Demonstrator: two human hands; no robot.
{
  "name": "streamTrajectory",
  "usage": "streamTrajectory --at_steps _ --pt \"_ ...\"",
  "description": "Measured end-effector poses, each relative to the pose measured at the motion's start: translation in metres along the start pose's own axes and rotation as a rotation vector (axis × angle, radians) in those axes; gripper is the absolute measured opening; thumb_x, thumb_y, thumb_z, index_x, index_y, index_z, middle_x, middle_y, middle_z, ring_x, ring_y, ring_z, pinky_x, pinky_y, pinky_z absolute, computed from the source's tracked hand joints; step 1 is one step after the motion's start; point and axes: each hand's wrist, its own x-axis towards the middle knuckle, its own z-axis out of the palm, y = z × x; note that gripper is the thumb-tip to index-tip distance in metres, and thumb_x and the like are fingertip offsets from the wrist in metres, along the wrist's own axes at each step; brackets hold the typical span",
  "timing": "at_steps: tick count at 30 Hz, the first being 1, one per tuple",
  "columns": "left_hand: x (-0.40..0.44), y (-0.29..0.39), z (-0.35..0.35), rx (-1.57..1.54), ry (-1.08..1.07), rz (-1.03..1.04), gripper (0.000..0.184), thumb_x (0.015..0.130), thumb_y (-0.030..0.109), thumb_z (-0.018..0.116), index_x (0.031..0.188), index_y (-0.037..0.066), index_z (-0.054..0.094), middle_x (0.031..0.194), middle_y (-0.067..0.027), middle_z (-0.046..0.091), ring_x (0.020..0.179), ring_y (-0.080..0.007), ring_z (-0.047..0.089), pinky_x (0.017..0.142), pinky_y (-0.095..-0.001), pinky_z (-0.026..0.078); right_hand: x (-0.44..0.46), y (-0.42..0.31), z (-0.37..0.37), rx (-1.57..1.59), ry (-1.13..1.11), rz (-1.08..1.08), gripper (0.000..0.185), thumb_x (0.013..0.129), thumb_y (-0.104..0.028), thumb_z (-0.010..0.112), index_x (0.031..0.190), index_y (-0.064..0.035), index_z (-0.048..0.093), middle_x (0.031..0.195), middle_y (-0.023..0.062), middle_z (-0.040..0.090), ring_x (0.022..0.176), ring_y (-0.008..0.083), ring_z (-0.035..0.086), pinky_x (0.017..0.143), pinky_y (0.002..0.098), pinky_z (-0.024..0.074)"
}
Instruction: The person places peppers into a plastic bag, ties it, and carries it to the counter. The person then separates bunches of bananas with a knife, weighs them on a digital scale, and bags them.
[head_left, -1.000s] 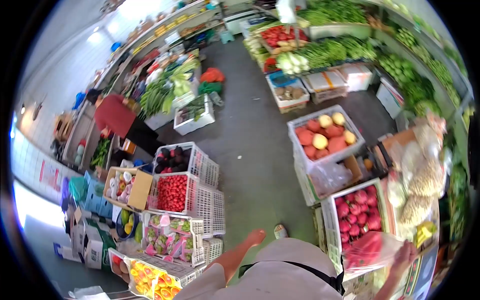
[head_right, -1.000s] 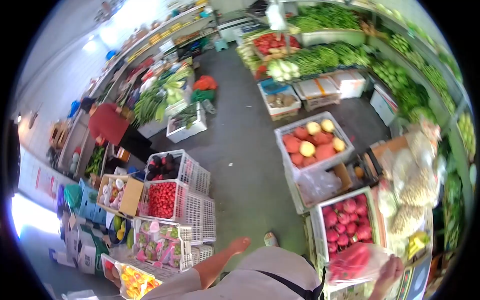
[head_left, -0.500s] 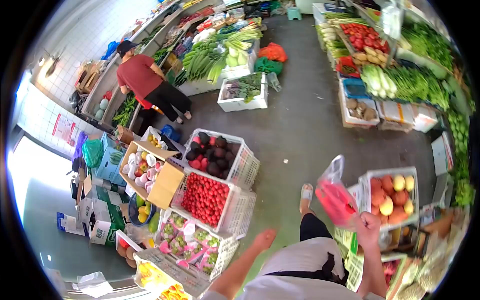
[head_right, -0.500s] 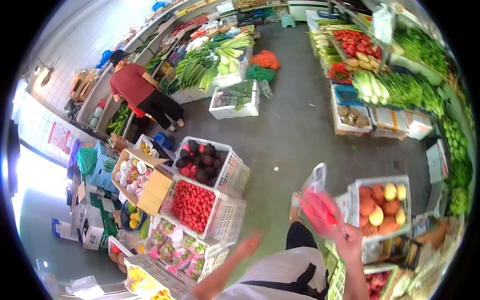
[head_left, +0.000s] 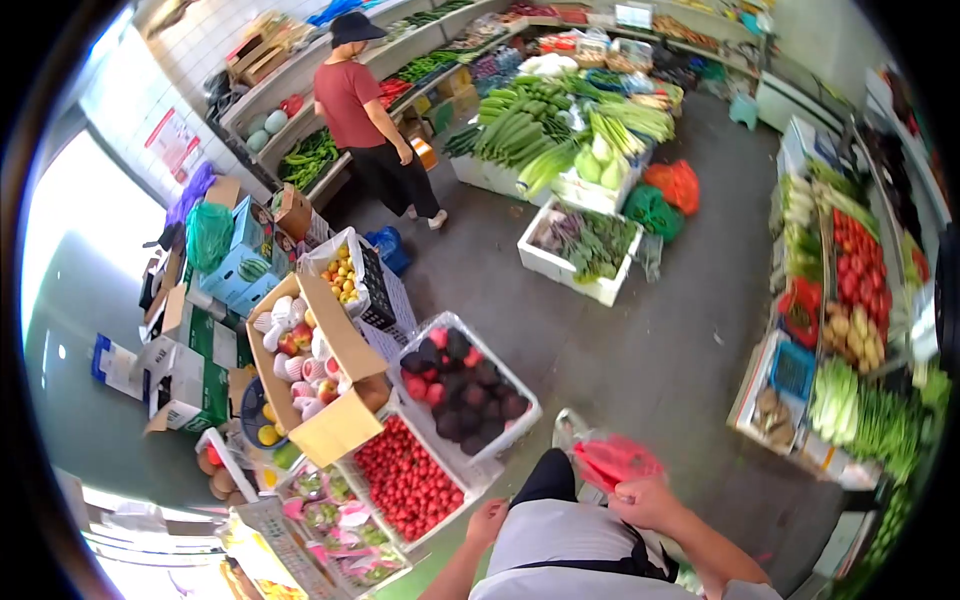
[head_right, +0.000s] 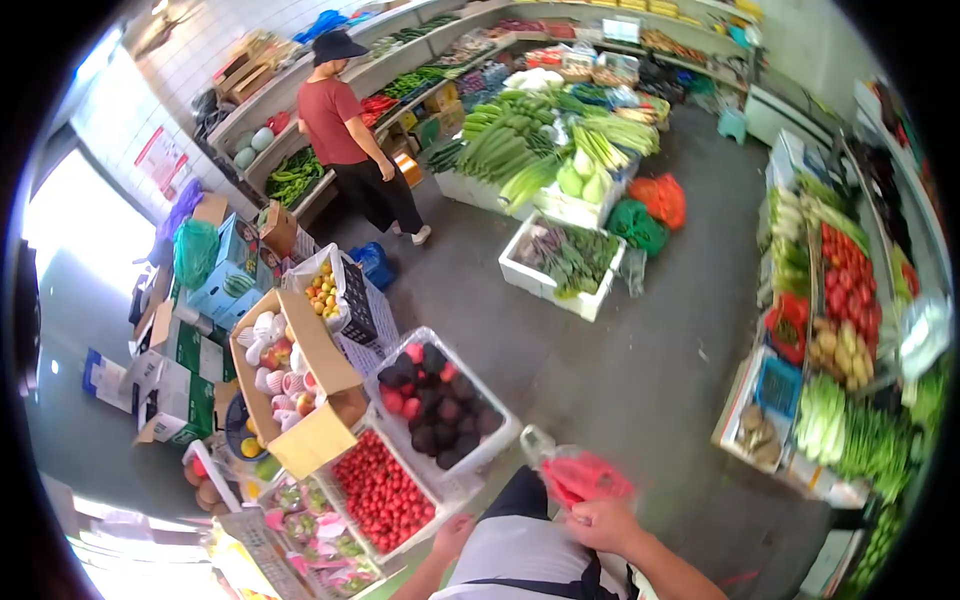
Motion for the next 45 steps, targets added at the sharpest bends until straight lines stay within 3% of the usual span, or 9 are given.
streamTrajectory --at_steps 9,12,17,22,26,29,36,39,45 --pt "0.215 0.288 -0.004 -0.029 0.03 0.042 0.121 0.075 0.072 0.074 0.157 0.003 0.017 0.138 -0.022 0.056 0.119 -0.0355 0.062 0.101 -0.0437 0.049 0.237 -0.048 -0.113 0.042 -0.266 -0.176 0.032 0.087 -0.022 0.069 0.07 -0.0023 0.05 0.066 0.012 0.048 0.059 0.0222 0.048 0.057 0.0368 0.0402" --pt "0.281 0.368 -0.039 -0.033 0.083 0.06 0.119 0.075 0.069 0.076 0.155 0.001 0.02 0.132 -0.0239 0.06 0.118 -0.0377 0.063 0.099 -0.0416 0.05 0.307 -0.059 -0.142 -0.088 -0.376 -0.207 0.034 0.09 -0.023 0.069 0.07 -0.002 0.051 0.064 0.0097 0.046 0.059 0.0206 0.048 0.057 0.0366 0.0399" --pt "0.416 0.388 -0.058 -0.069 0.313 0.26 0.042 0.094 0.04 0.068 0.113 0.003 0.067 0.09 -0.0099 0.075 0.083 -0.0216 0.072 0.077 -0.0377 0.055 0.409 -0.077 -0.173 0.027 -0.486 -0.278 0.035 0.091 -0.024 0.068 0.071 -0.002 0.05 0.066 0.0094 0.047 0.059 0.0209 0.048 0.058 0.0363 0.04" --pt "0.462 0.404 -0.109 -0.345 0.279 0.024 0.045 0.093 0.043 0.069 0.112 0.002 0.068 0.085 -0.0059 0.072 0.075 -0.0142 0.065 0.07 -0.0315 0.052 0.526 -0.073 -0.213 -0.111 -0.471 -0.349 0.034 0.089 -0.026 0.067 0.07 -0.0035 0.05 0.067 0.0112 0.052 0.062 0.026 0.053 0.061 0.0394 0.0429" --pt "0.448 0.434 -0.147 -0.086 0.179 -0.165 0.062 0.087 0.055 0.072 0.121 0.003 0.066 0.087 -0.0049 0.07 0.079 -0.0146 0.065 0.075 -0.0301 0.053 0.61 -0.093 -0.229 -0.108 -0.6 -0.459 0.038 0.09 -0.023 0.067 0.067 -0.0033 0.044 0.066 0.0112 0.045 0.059 0.0255 0.047 0.057 0.0395 0.0374" --pt "0.465 0.427 -0.144 0.023 0.223 -0.079 0.051 0.09 0.049 0.068 0.119 0.007 0.069 0.096 -0.0141 0.072 0.087 -0.026 0.069 0.082 -0.0359 0.053 0.665 -0.127 -0.227 -0.068 -0.63 -0.502 0.038 0.089 -0.021 0.067 0.066 -0.0032 0.043 0.064 0.0109 0.042 0.057 0.0248 0.045 0.056 0.0399 0.0358" --pt "0.557 0.43 -0.17 -0.349 0.626 -0.136 0.029 0.098 0.031 0.061 0.103 0.004 0.073 0.093 -0.0129 0.073 0.085 -0.0233 0.068 0.077 -0.0335 0.051 0.811 -0.195 -0.201 -0.169 -0.944 -0.422 0.04 0.089 -0.024 0.068 0.066 -0.0018 0.044 0.061 0.0131 0.046 0.058 0.0289 0.048 0.057 0.0413 0.0388" --pt "0.613 0.432 -0.22 -1.174 0.634 -0.024 0.028 0.1 0.025 0.063 0.087 0.001 0.068 0.075 -0.0029 0.066 0.072 -0.0133 0.061 0.069 -0.0277 0.048 0.892 -0.207 -0.183 -0.353 -0.802 -0.385 0.041 0.09 -0.03 0.069 0.066 -0.0023 0.051 0.06 0.0162 0.048 0.054 0.0312 0.049 0.055 0.0425 0.04" --pt "0.697 0.453 -0.372 -1.249 0.555 -0.092 0.027 0.1 0.024 0.063 0.083 0.003 0.065 0.062 0.0023 0.053 0.057 -0.0068 0.048 0.056 -0.0231 0.039 1.028 -0.266 -0.143 -0.59 -0.679 -0.329 0.045 0.09 -0.039 0.068 0.066 -0.0027 0.059 0.065 0.0186 0.058 0.063 0.0359 0.058 0.059 0.0444 0.0457"
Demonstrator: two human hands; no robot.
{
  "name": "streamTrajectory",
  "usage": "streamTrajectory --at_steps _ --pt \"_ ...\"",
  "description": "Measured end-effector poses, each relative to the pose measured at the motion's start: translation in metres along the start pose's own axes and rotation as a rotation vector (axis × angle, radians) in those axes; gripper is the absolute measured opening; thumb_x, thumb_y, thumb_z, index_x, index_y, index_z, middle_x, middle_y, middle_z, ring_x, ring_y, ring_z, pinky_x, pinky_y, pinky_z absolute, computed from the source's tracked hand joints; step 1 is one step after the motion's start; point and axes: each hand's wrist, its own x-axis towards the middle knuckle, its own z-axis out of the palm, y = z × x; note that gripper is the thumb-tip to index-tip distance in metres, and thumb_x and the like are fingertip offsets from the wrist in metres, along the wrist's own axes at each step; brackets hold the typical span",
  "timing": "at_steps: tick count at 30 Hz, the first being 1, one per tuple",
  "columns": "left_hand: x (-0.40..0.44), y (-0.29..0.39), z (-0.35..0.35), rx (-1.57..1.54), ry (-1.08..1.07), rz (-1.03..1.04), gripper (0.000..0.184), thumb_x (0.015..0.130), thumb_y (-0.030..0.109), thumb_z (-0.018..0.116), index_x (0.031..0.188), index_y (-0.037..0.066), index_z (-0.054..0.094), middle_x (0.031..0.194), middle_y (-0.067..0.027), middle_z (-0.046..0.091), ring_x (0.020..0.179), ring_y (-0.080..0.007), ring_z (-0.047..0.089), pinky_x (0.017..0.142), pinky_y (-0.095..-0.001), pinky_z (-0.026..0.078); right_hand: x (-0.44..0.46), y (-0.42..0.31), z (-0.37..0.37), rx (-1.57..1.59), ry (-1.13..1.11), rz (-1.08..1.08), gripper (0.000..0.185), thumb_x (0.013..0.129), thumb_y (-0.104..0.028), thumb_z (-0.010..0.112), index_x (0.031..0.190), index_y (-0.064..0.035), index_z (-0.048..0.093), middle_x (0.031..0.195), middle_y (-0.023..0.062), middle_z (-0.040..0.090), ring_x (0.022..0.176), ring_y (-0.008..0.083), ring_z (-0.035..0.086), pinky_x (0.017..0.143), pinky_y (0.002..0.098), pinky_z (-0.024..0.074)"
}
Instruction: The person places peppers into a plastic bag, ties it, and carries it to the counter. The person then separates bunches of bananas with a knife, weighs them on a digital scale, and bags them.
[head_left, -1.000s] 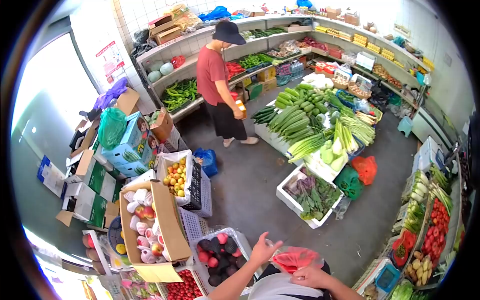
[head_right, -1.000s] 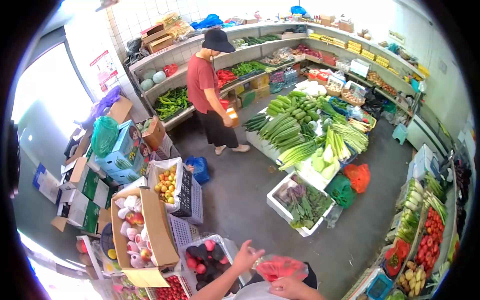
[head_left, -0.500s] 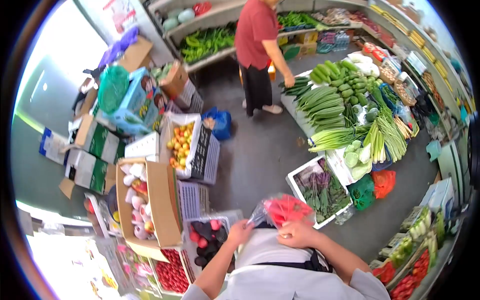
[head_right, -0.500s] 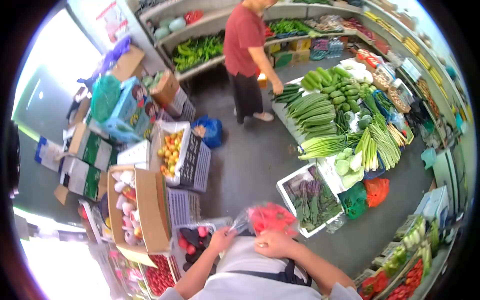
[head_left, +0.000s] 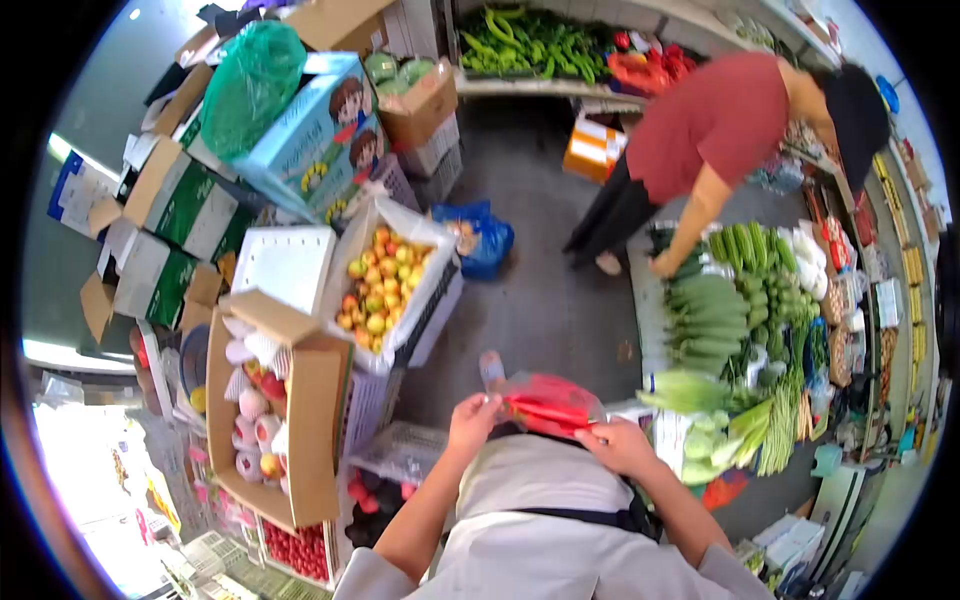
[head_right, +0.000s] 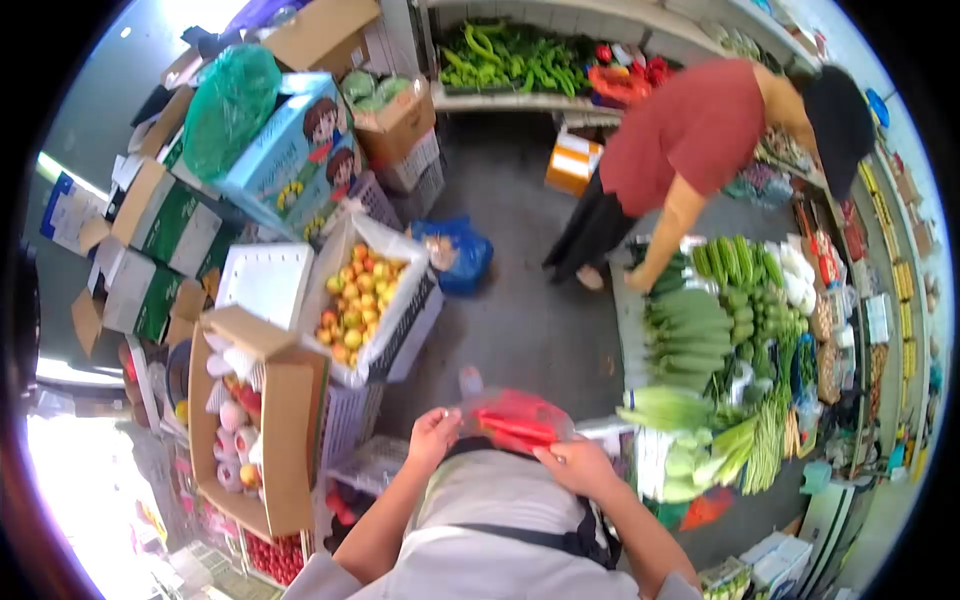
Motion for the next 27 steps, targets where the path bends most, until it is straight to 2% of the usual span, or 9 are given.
streamTrajectory --at_steps 6,11,13,17,19,21,23,25,27 --pt "0.107 0.107 0.018 0.299 -0.036 0.017 0.025 0.097 0.026 0.067 0.084 0.004 0.068 0.065 0.0049 0.058 0.06 -0.003 0.05 0.054 -0.0238 0.039 0.121 0.024 -0.064 -0.073 0.226 -0.138 0.031 0.084 -0.023 0.069 0.063 -0.0037 0.059 0.065 0.0134 0.061 0.066 0.0352 0.056 0.067 0.0432 0.0476" --pt "0.197 0.166 0.044 0.461 -0.01 0.056 0.022 0.098 0.024 0.065 0.086 0.006 0.068 0.064 0.0071 0.054 0.057 -0.002 0.047 0.053 -0.0209 0.036 0.243 0.046 -0.115 -0.043 0.263 -0.089 0.028 0.083 -0.021 0.066 0.063 -0.0027 0.06 0.07 0.0144 0.062 0.072 0.0358 0.059 0.073 0.0429 0.0502" --pt "0.236 0.189 0.059 0.471 -0.007 0.06 0.021 0.098 0.023 0.066 0.086 0.006 0.068 0.065 0.0072 0.054 0.058 -0.0019 0.047 0.053 -0.0207 0.036 0.307 0.066 -0.133 0.003 0.316 -0.231 0.027 0.083 -0.021 0.066 0.065 -0.0016 0.061 0.071 0.0151 0.062 0.075 0.0354 0.061 0.077 0.043 0.0509" --pt "0.286 0.239 0.087 0.441 0.039 0.088 0.021 0.098 0.02 0.065 0.1 0.0 0.071 0.081 0.0014 0.065 0.072 -0.0062 0.058 0.066 -0.0239 0.047 0.432 0.081 -0.17 0.112 0.294 -0.102 0.027 0.081 -0.024 0.067 0.066 -0.0018 0.062 0.088 0.0164 0.065 0.09 0.0341 0.063 0.081 0.0447 0.0514" --pt "0.317 0.269 0.108 0.468 0.142 0.154 0.019 0.098 0.018 0.065 0.105 0.002 0.071 0.079 0.0027 0.063 0.069 -0.0048 0.055 0.062 -0.0228 0.045 0.514 0.091 -0.193 -0.056 0.107 -0.277 0.025 0.083 -0.027 0.068 0.077 -0.0025 0.067 0.093 0.0152 0.064 0.093 0.0352 0.064 0.083 0.0421 0.052" --pt "0.352 0.298 0.122 0.397 0.178 0.157 0.019 0.097 0.018 0.066 0.107 0.002 0.07 0.078 0.0036 0.062 0.068 -0.0037 0.053 0.061 -0.0218 0.043 0.559 0.048 -0.239 -0.002 0.11 -0.25 0.023 0.087 -0.027 0.068 0.095 -0.0056 0.071 0.099 0.0147 0.066 0.099 0.0348 0.064 0.086 0.0426 0.0518" --pt "0.37 0.322 0.131 0.355 0.221 0.18 0.019 0.096 0.016 0.067 0.11 0.004 0.069 0.079 0.0059 0.061 0.062 -0.0017 0.046 0.056 -0.0196 0.037 0.591 -0.001 -0.28 0.159 0.312 -0.438 0.023 0.09 -0.019 0.064 0.109 -0.0063 0.069 0.093 0.0164 0.064 0.093 0.0328 0.065 0.082 0.042 0.053" --pt "0.408 0.341 0.14 0.173 0.323 0.177 0.019 0.096 0.013 0.066 0.112 0.004 0.068 0.08 0.0054 0.061 0.061 -0.0018 0.046 0.055 -0.0195 0.036 0.611 -0.064 -0.346 0.504 0.125 -0.595 0.022 0.093 -0.017 0.063 0.113 -0.0076 0.069 0.098 0.0152 0.064 0.095 0.0266 0.066 0.081 0.0359 0.0535" --pt "0.449 0.367 0.14 0.16 0.243 0.202 0.022 0.095 0.015 0.069 0.114 0.004 0.065 0.08 0.0065 0.06 0.066 -0.0024 0.052 0.059 -0.0202 0.041 0.604 -0.121 -0.419 0.84 -0.064 -0.828 0.02 0.096 -0.012 0.062 0.115 -0.0064 0.069 0.111 0.0092 0.067 0.1 0.0194 0.066 0.081 0.0331 0.0544"
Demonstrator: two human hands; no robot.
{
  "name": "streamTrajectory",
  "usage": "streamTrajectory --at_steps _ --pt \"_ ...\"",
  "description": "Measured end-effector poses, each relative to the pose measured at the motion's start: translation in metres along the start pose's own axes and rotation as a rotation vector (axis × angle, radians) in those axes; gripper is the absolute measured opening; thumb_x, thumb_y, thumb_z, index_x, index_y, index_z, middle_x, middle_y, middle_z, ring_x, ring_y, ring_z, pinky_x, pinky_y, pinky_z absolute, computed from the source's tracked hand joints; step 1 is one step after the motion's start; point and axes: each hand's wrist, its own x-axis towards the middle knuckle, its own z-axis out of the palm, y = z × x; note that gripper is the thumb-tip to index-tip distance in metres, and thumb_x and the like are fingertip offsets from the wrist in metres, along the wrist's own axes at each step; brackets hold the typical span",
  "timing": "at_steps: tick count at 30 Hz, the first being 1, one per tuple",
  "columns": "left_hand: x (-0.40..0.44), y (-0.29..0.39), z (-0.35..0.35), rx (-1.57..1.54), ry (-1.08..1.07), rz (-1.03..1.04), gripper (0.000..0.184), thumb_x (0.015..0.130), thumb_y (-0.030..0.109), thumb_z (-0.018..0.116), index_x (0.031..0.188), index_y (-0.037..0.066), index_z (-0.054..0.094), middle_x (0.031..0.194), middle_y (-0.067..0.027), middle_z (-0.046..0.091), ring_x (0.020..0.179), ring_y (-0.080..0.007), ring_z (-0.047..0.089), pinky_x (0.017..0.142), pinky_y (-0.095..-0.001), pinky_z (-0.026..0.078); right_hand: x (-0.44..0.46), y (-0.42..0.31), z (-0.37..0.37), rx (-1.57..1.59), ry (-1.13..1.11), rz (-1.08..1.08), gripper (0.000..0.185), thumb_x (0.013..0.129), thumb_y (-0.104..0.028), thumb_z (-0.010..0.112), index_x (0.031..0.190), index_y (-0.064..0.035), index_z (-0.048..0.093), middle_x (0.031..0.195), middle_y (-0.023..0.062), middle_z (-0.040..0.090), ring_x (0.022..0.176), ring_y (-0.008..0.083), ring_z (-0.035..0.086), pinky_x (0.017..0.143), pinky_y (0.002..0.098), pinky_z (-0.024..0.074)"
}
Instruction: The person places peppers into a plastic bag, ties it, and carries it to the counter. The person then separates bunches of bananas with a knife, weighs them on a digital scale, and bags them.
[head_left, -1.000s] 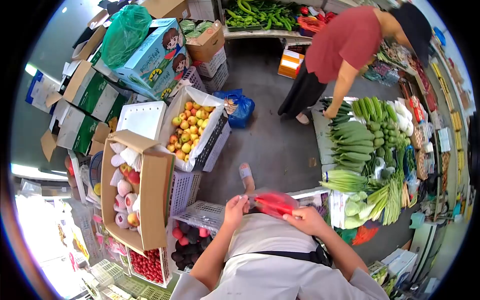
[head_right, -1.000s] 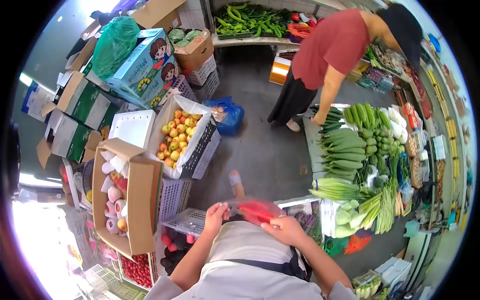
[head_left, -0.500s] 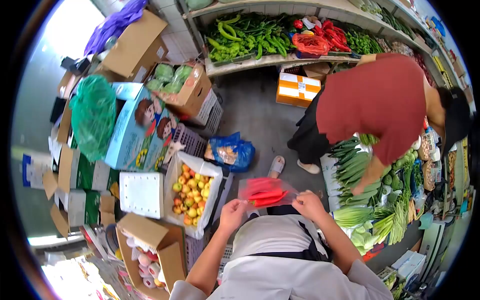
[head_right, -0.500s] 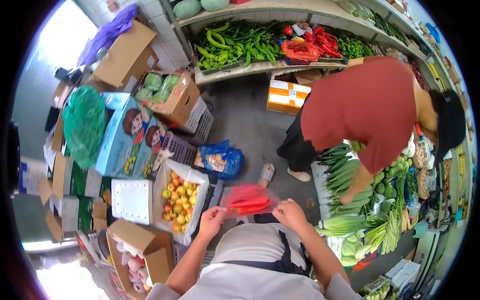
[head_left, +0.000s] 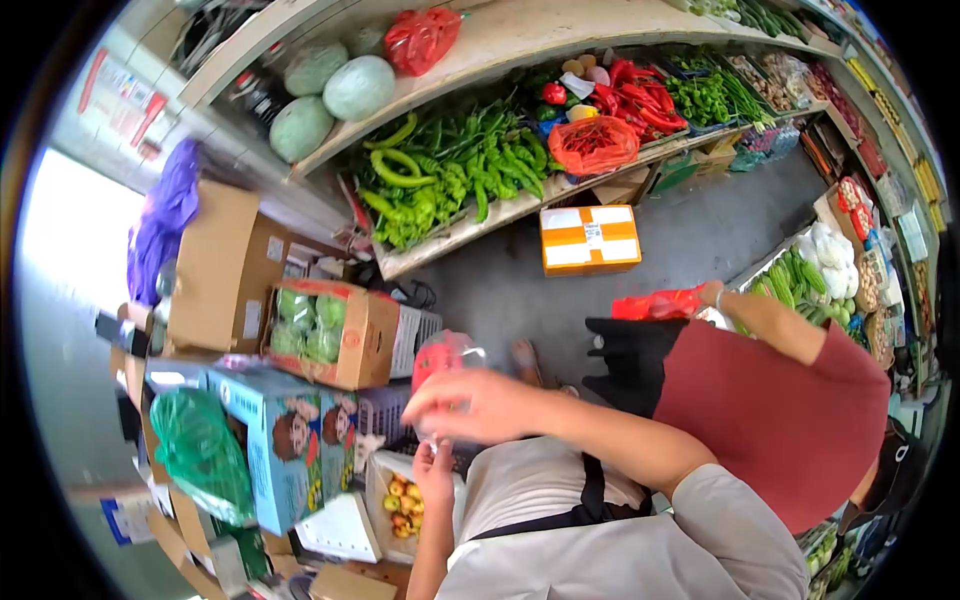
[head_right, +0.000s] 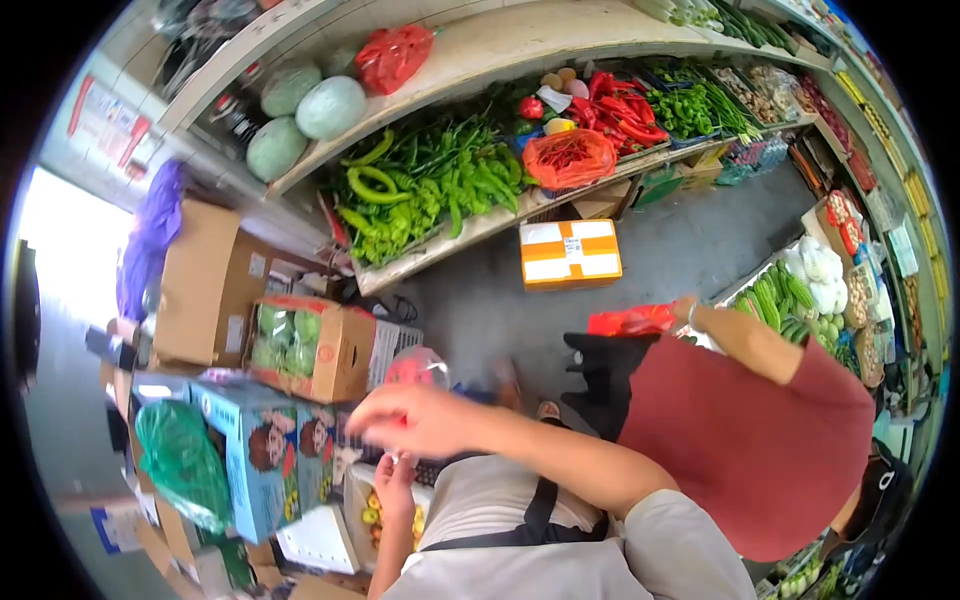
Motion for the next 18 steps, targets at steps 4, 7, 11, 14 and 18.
streamTrajectory --at_steps 4,7,11,14,18 --pt "0.117 0.019 0.026 0.07 -0.02 -0.168 0.022 0.094 0.015 0.07 0.113 0.005 0.065 0.081 0.0065 0.06 0.066 -0.0028 0.051 0.059 -0.0207 0.041 0.062 -0.103 -0.035 0.522 -0.37 -0.261 0.022 0.095 -0.013 0.065 0.114 -0.0025 0.068 0.106 0.0098 0.067 0.104 0.0251 0.062 0.089 0.0391 0.0462" --pt "0.194 0.033 0.049 -0.092 -0.078 -0.171 0.019 0.092 0.015 0.07 0.106 0.004 0.066 0.083 0.001 0.062 0.07 -0.0075 0.058 0.06 -0.0236 0.045 0.109 -0.12 -0.054 0.604 -0.394 -0.392 0.03 0.092 -0.017 0.069 0.117 -0.0008 0.063 0.107 0.0118 0.063 0.102 0.0235 0.061 0.083 0.0389 0.0462" --pt "0.257 0.053 0.079 -0.016 -0.146 -0.298 0.016 0.091 0.017 0.068 0.097 0.003 0.066 0.078 0.0029 0.06 0.062 -0.0067 0.05 0.055 -0.0229 0.038 0.161 -0.157 -0.106 0.776 -0.488 -0.391 0.041 0.092 -0.004 0.059 0.133 -0.0013 0.054 0.125 0.0134 0.061 0.109 0.026 0.061 0.091 0.039 0.0474" --pt "0.274 0.078 0.1 0.181 -0.222 -0.372 0.013 0.09 0.02 0.07 0.088 0.007 0.067 0.071 0.0047 0.057 0.057 -0.0061 0.047 0.052 -0.0239 0.033 0.188 -0.137 -0.124 0.847 -0.467 -0.416 0.049 0.089 0.006 0.055 0.137 -0.0018 0.051 0.127 0.0111 0.061 0.112 0.0221 0.06 0.093 0.0362 0.0463" --pt "0.319 0.074 0.122 0.493 -0.366 -0.207 0.019 0.09 0.02 0.07 0.076 0.009 0.064 0.062 0.0061 0.052 0.054 -0.005 0.044 0.052 -0.025 0.032 0.215 -0.132 -0.181 1.074 -0.499 -0.456 0.044 0.089 0.004 0.054 0.133 -0.0004 0.053 0.121 0.0076 0.062 0.11 0.0163 0.059 0.092 0.0339 0.0456"
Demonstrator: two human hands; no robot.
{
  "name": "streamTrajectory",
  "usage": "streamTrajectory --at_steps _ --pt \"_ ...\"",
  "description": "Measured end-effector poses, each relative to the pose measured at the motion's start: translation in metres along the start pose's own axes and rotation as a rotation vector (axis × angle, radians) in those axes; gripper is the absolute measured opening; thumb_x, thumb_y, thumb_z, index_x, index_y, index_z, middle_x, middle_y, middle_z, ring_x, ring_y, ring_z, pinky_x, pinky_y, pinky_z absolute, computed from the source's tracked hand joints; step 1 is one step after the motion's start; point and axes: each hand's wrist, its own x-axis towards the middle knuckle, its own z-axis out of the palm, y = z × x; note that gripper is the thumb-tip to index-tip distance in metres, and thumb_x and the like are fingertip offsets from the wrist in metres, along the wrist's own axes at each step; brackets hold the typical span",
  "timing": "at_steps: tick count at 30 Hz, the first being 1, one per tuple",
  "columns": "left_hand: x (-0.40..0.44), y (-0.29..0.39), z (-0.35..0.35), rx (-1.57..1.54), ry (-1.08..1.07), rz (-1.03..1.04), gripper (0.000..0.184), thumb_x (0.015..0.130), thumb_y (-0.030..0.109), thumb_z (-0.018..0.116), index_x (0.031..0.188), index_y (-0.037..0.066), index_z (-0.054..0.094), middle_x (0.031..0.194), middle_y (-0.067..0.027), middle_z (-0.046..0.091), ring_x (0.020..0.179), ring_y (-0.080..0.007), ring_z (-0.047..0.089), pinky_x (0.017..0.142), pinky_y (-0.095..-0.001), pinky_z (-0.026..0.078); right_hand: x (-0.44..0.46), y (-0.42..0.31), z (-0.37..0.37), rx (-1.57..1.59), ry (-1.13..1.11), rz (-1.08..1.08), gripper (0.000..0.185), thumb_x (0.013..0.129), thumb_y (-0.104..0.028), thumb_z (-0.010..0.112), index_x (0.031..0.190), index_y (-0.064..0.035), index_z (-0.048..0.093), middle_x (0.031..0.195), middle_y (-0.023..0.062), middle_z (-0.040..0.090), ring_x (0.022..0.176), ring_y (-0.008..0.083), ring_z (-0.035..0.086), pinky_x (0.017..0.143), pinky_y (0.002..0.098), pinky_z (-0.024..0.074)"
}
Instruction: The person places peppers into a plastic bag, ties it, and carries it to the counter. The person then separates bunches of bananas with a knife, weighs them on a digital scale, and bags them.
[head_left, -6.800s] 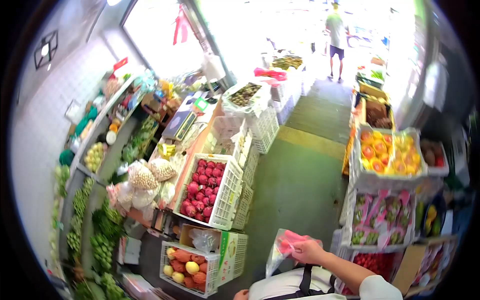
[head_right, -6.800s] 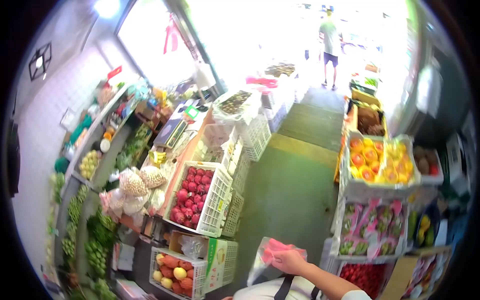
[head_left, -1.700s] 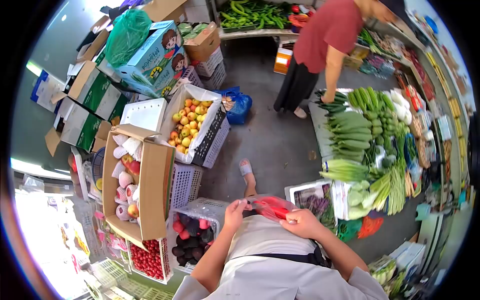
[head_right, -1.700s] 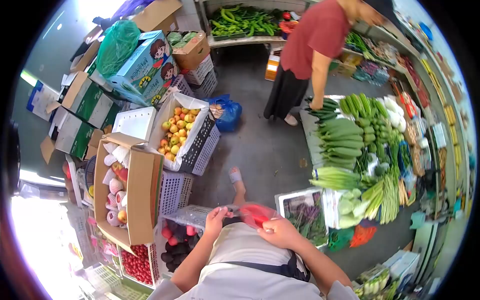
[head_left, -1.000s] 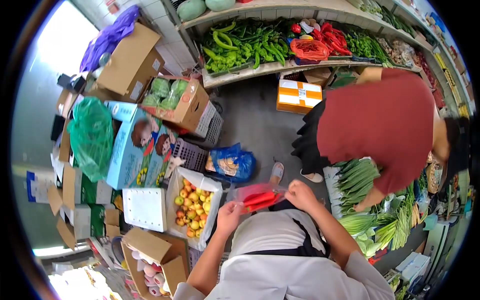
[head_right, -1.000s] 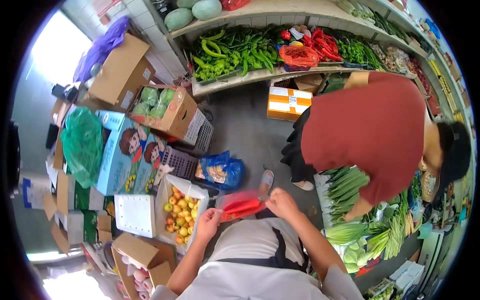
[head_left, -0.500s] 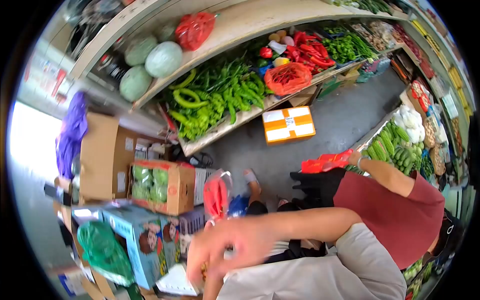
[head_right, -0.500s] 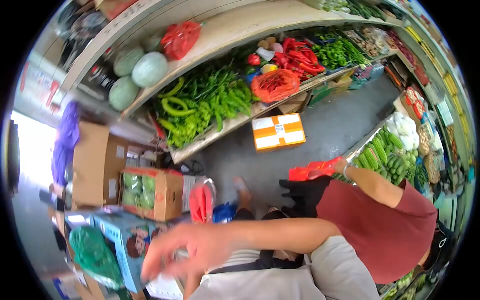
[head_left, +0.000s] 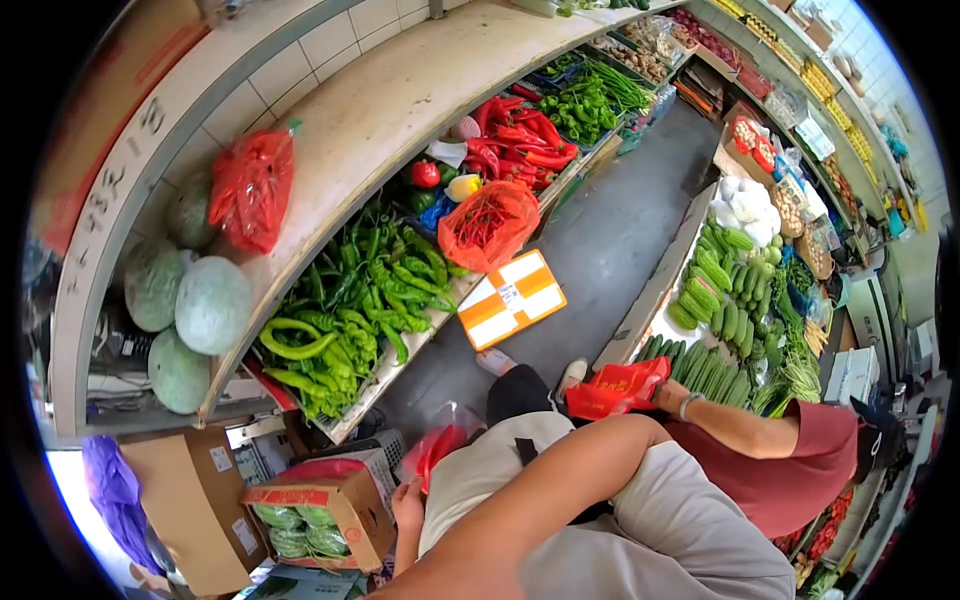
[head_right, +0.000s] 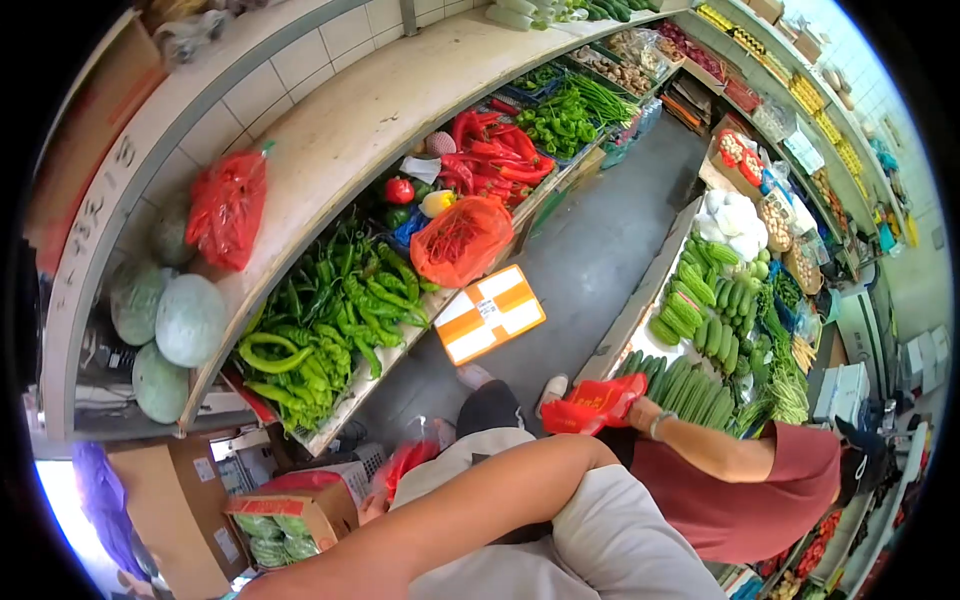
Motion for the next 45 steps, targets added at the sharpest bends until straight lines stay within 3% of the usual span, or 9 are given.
streamTrajectory --at_steps 4,8,10,12,13,16,29,41,45 --pt "0.028 0.004 0.007 -0.063 0.108 -0.113 0.02 0.091 0.022 0.069 0.079 0.005 0.065 0.065 0.0033 0.055 0.059 -0.0072 0.048 0.056 -0.0265 0.036 -0.009 -0.051 -0.043 0.025 0.024 0.11 0.048 0.089 -0.001 0.06 0.135 -0.0024 0.051 0.115 0.0074 0.065 0.105 0.0174 0.061 0.087 0.0355 0.0479" --pt "0.037 -0.031 -0.01 1.117 0.237 0.429 0.032 0.096 0.032 0.064 0.092 0.001 0.068 0.073 -0.0038 0.061 0.068 -0.0132 0.053 0.062 -0.0345 0.041 -0.083 -0.146 -0.124 -0.032 0.359 0.231 0.044 0.082 -0.003 0.071 0.123 -0.0049 0.056 0.1 0.0051 0.065 0.09 0.0147 0.062 0.085 0.0297 0.0517" --pt "0.011 0.069 0.026 0.267 0.162 -0.067 0.031 0.098 0.031 0.063 0.092 0.001 0.068 0.069 0.0006 0.059 0.065 -0.0098 0.051 0.058 -0.0311 0.039 -0.149 -0.186 -0.185 -0.152 0.802 -0.098 0.036 0.093 -0.023 0.072 0.118 -0.0025 0.057 0.099 0.0077 0.065 0.092 0.0178 0.064 0.082 0.0344 0.0539" --pt "-0.002 0.089 0.045 -0.02 0.198 -0.257 0.023 0.1 0.023 0.064 0.092 0.002 0.069 0.071 0.0059 0.058 0.062 -0.0015 0.045 0.055 -0.0224 0.034 -0.254 -0.263 -0.257 -1.881 1.052 0.11 0.012 0.1 -0.015 0.058 0.103 -0.0046 0.064 0.088 0.0031 0.067 0.084 0.0151 0.065 0.075 0.0291 0.0529" --pt "-0.006 0.082 0.047 -0.026 0.22 -0.311 0.023 0.1 0.023 0.064 0.092 0.002 0.069 0.071 0.0059 0.058 0.062 -0.0015 0.045 0.055 -0.0224 0.034 -0.297 -0.285 -0.287 -1.028 1.713 -0.181 0.015 0.101 -0.018 0.058 0.098 -0.0054 0.067 0.089 0.0026 0.068 0.082 0.0132 0.064 0.074 0.028 0.0524" --pt "-0.015 0.071 0.054 0.018 0.28 -0.401 0.023 0.1 0.023 0.064 0.092 0.002 0.069 0.071 0.006 0.058 0.062 -0.0015 0.045 0.055 -0.0224 0.034 -0.465 -0.384 -0.353 -1.716 1.977 0.237 0.027 0.097 -0.022 0.065 0.11 0.001 0.068 0.091 0.0115 0.071 0.083 0.0205 0.068 0.077 0.0344 0.0548" --pt "-0.02 0.085 0.079 0.117 0.375 -0.584 0.022 0.1 0.022 0.064 0.093 0.002 0.069 0.071 0.006 0.058 0.062 -0.0015 0.045 0.055 -0.0223 0.034 -0.517 -0.474 -0.511 -2.084 1.968 1.385 0.052 0.084 -0.033 0.069 0.127 -0.0064 0.056 0.134 0.0121 0.057 0.129 0.03 0.051 0.109 0.0664 0.0311" --pt "-0.018 0.092 0.087 0.109 0.385 -0.584 0.022 0.1 0.022 0.064 0.094 0.002 0.07 0.072 0.006 0.058 0.062 -0.0015 0.046 0.055 -0.0222 0.035 -0.513 -0.491 -0.508 -2.803 1.643 0.695 0.05 0.087 -0.009 0.06 0.133 0.0044 0.049 0.123 0.0216 0.057 0.11 0.0372 0.054 0.097 0.0442 0.0486" --pt "-0.025 0.091 0.089 0.103 0.392 -0.583 0.021 0.1 0.022 0.064 0.094 0.002 0.07 0.072 0.006 0.058 0.063 -0.0015 0.046 0.055 -0.0222 0.035 -0.536 -0.508 -0.539 -2.639 1.667 1.099 0.056 0.092 -0.011 0.057 0.142 0.0034 0.037 0.129 0.0218 0.056 0.114 0.0379 0.059 0.094 0.0447 0.0529"
